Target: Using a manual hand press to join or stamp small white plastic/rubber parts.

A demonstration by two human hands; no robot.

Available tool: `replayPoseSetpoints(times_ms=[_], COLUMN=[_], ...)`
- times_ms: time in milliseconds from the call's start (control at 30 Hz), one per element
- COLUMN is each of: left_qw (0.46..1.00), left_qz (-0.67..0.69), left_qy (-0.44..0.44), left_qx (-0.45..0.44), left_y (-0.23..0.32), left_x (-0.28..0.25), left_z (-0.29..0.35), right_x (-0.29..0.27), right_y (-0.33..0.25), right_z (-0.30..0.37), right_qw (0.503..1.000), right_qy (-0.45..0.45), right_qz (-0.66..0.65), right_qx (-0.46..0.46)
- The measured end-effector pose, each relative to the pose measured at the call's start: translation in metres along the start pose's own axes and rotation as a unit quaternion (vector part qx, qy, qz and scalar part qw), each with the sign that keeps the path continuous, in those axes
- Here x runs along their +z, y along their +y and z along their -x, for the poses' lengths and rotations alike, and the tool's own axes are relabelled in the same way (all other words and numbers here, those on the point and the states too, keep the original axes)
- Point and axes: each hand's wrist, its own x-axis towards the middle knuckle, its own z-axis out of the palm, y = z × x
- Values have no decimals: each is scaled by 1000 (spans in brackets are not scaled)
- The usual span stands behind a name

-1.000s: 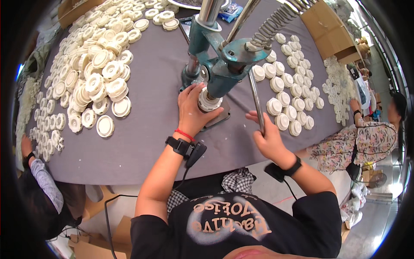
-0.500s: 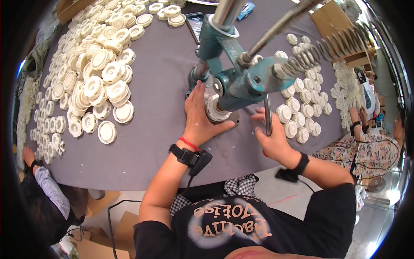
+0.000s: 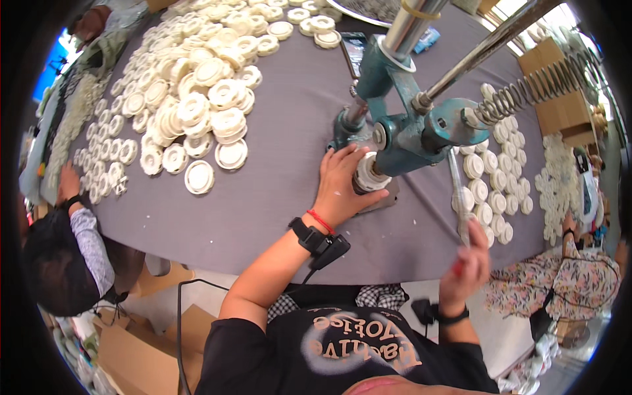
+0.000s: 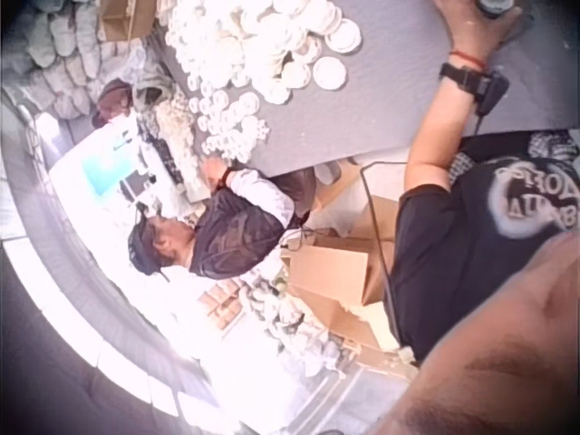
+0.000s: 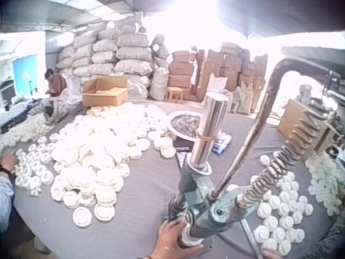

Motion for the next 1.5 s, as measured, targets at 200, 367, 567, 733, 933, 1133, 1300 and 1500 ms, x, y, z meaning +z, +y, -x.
replayPoseSetpoints(times_ms=[200,367,567,733,933,1133,1300,1500], left_qw=[999,991,991,947,990,996,951,881], left_qz=[1,-87,-105,-245,-100,63,195,382], left_qy=[-10,18,44,204,63,-63,-182,-118], left_qx=[46,95,-66,-44,82,28,-157,-252], left_y=[10,18,-25,-30,20,43,67,92], left_x=[-6,-29,-123,-155,-65,-33,-31,-43], left_z=[-20,-6,-12,-67,1,64,70,61], right_x=[15,86,14,-25,9,19,54,79], right_y=[-49,-23,82,114,119,104,36,-9], right_z=[-120,-204,-140,-75,-8,-11,7,12], right_qw=[912,909,987,784,798,933,993,962], right_qy=[-5,-27,35,-170,-212,-145,-117,-170], right_qz=[-398,-410,-39,577,563,309,8,24], right_qx=[-94,74,154,154,39,117,16,-214])
